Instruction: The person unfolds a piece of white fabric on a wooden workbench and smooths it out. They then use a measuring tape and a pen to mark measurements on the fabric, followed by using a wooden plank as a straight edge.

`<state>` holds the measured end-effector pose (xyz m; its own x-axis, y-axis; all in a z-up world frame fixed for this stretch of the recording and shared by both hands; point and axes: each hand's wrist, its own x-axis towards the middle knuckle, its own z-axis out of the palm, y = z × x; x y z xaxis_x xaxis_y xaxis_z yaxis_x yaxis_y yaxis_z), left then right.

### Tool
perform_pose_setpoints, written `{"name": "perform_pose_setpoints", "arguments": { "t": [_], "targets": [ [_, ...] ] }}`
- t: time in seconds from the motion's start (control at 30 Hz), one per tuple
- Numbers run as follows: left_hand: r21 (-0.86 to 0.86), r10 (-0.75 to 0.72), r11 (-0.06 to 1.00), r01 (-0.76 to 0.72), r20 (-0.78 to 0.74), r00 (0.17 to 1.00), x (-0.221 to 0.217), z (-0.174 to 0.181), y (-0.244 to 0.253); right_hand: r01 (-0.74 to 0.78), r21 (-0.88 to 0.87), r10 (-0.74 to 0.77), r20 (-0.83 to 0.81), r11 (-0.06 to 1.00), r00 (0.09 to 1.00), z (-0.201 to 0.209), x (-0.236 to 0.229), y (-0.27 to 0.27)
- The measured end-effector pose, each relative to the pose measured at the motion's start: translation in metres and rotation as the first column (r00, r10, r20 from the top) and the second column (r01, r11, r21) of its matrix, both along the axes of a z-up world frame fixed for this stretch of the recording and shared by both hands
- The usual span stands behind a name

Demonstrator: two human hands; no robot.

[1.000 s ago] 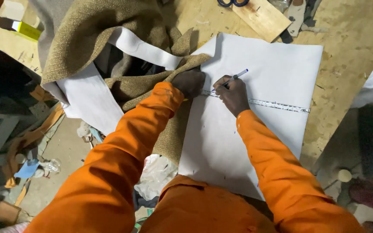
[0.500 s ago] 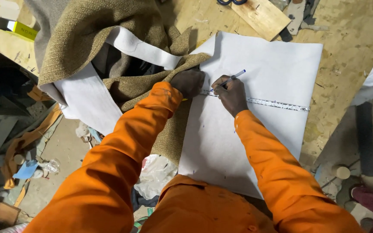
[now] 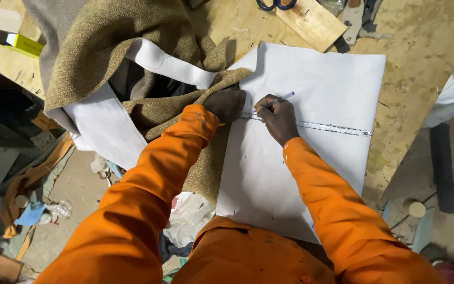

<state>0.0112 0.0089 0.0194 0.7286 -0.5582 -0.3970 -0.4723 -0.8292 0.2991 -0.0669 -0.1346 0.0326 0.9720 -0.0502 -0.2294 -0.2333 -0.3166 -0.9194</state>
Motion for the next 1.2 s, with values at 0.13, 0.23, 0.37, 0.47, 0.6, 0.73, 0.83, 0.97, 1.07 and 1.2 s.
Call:
{"name": "perform_pose_setpoints", "arguments": {
  "t": [0.13, 0.23, 0.37, 0.47, 0.6, 0.73, 0.83, 0.97, 1.07, 1.2],
  "targets": [
    [-0.013, -0.003, 1.0, 0.003, -0.018, 1.0, -0.008, 0.011, -0.004, 0.061, -0.031, -0.041, 0.444, 0.998, 0.895, 0.006, -0.026, -0.02],
    [0.061, 0.038, 0.997, -0.039, 0.019, 0.999, -0.011, 0.019, -0.007, 0.227, -0.318, 0.042, 0.657, 0.92, 0.753, 0.015, -0.058, -0.047],
    [-0.016, 0.053, 0.998, -0.053, 0.013, 0.999, -0.004, 0.002, -0.001, 0.499, -0.735, 0.034, 0.576, 0.458, 0.817, 0.001, -0.111, -0.084],
    [0.027, 0.05, 0.998, -0.052, 0.067, 0.996, -0.006, -0.005, -0.001, 0.439, -0.831, 0.076, 0.49, 0.342, 0.869, -0.01, -0.143, -0.1],
    [0.023, 0.042, 0.999, -0.045, 0.127, 0.991, -0.013, 0.003, -0.004, 0.439, -0.84, 0.054, 0.478, 0.318, 0.877, -0.009, -0.143, -0.101],
    [0.017, 0.075, 0.997, -0.081, 0.241, 0.968, -0.022, 0.012, -0.005, 0.458, -0.816, 0.027, 0.498, 0.352, 0.867, -0.011, -0.142, -0.103],
    [0.01, 0.099, 0.994, -0.107, 0.312, 0.945, -0.032, 0.018, -0.003, 0.495, -0.761, -0.026, 0.535, 0.42, 0.845, -0.015, -0.14, -0.114],
    [-0.027, 0.034, 0.999, -0.025, 0.44, 0.897, -0.051, 0.028, 0.007, 0.594, -0.636, -0.111, 0.631, 0.492, 0.768, -0.012, -0.13, -0.13],
    [-0.133, 0.052, 0.99, 0.037, 0.608, 0.792, -0.054, 0.005, 0.014, 0.629, -0.622, -0.152, 0.645, 0.466, 0.749, -0.038, -0.121, -0.154],
    [-0.14, 0.092, 0.99, -0.005, 0.624, 0.776, -0.032, -0.002, 0.002, 0.6, -0.642, -0.234, 0.565, 0.477, 0.791, -0.018, -0.094, -0.159]
  ]
}}
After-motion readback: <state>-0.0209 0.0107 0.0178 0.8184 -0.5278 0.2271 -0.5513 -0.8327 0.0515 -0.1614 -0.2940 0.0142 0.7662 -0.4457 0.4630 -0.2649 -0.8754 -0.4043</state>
